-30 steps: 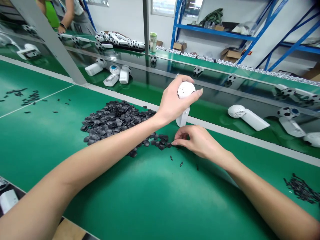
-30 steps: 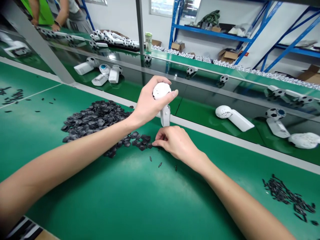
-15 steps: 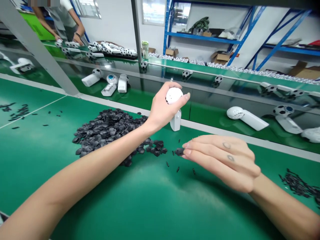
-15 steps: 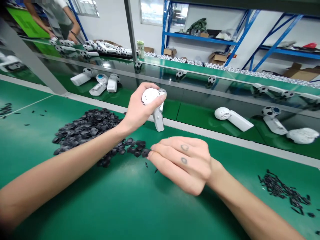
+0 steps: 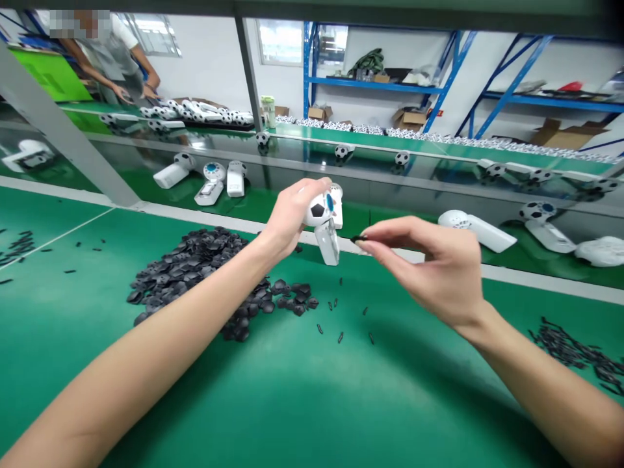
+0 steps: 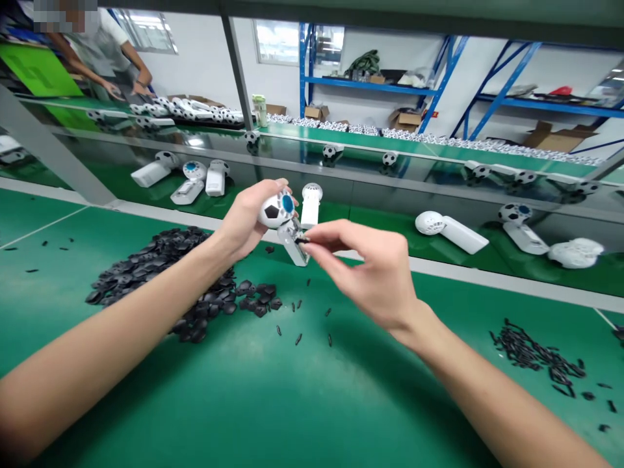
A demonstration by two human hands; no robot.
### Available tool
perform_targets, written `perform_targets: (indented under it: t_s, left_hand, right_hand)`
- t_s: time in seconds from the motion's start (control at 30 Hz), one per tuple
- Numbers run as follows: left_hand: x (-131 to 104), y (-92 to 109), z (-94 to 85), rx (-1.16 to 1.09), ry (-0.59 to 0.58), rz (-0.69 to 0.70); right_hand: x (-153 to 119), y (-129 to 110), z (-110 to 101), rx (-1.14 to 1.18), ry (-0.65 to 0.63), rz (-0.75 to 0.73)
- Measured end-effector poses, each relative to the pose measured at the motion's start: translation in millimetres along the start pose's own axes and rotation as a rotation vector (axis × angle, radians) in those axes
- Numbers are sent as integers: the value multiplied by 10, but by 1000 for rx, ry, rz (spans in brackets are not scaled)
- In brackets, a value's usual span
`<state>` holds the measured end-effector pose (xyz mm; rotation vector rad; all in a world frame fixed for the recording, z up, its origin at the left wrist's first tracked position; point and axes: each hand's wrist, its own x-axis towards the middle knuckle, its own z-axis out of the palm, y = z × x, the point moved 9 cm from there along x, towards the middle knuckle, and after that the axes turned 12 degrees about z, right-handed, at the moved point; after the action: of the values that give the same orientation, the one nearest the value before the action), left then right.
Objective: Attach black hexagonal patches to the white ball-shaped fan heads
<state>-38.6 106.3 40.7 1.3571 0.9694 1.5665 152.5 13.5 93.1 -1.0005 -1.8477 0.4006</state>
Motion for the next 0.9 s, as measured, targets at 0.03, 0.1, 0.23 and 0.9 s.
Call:
perform_targets:
  t_s: [0.03, 0.1, 0.23, 0.9]
  left_hand:
    - [6, -27, 7, -72, -27, -52]
    - [-5, -41, 62, -191, -99, -112]
    - [-77, 13, 131, -176, -119, -24]
    - [-680, 735, 312, 392, -96, 964]
  right_hand:
    - [38, 57, -26, 50, 5, 67]
    - [97, 144, -44, 140, -6, 172]
    - [153, 213, 10, 325, -59, 290]
    - [16, 214, 316, 828, -218, 604]
